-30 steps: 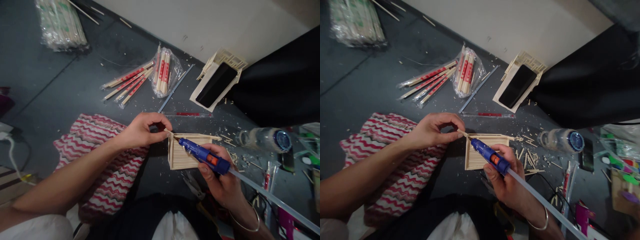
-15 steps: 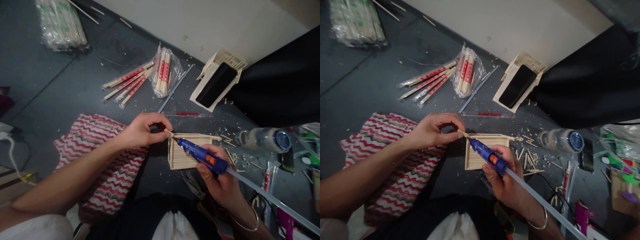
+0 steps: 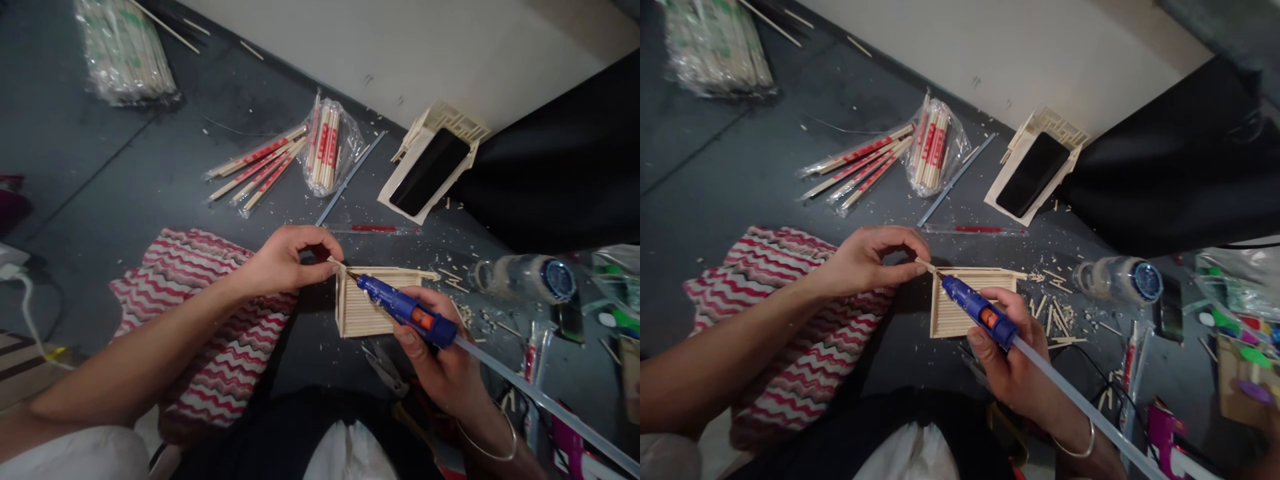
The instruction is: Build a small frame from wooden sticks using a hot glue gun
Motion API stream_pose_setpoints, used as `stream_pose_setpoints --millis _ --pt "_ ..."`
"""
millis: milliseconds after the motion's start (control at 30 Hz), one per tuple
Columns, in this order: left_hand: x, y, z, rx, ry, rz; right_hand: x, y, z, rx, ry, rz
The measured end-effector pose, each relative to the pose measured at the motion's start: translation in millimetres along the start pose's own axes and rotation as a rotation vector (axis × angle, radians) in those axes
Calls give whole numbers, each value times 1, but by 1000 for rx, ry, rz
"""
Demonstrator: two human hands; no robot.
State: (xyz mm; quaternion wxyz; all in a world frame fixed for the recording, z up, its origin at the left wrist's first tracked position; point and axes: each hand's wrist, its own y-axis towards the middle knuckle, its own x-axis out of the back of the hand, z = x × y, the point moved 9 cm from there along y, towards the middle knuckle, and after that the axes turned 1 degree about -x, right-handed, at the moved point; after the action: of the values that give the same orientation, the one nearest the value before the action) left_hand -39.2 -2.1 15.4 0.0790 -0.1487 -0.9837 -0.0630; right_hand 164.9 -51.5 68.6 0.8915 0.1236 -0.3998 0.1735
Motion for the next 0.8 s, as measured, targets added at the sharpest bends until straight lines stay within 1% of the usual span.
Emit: stream_pose_setpoints --millis 100,233,467,667,800 --pt "1 0 0 -2 -2 -6 3 0 0 6 -19 -24" --pt "1 1 1 9 -5 -10 2 2 3 28 -33 -6" --pt "0 1 1 9 3 -6 2 2 4 39 -75 -11" --pt "0 1 -2 -5 12 -8 5 4 7 26 -9 -9" --pt "1 1 -5 -30 11 -16 14 -6 8 14 85 14"
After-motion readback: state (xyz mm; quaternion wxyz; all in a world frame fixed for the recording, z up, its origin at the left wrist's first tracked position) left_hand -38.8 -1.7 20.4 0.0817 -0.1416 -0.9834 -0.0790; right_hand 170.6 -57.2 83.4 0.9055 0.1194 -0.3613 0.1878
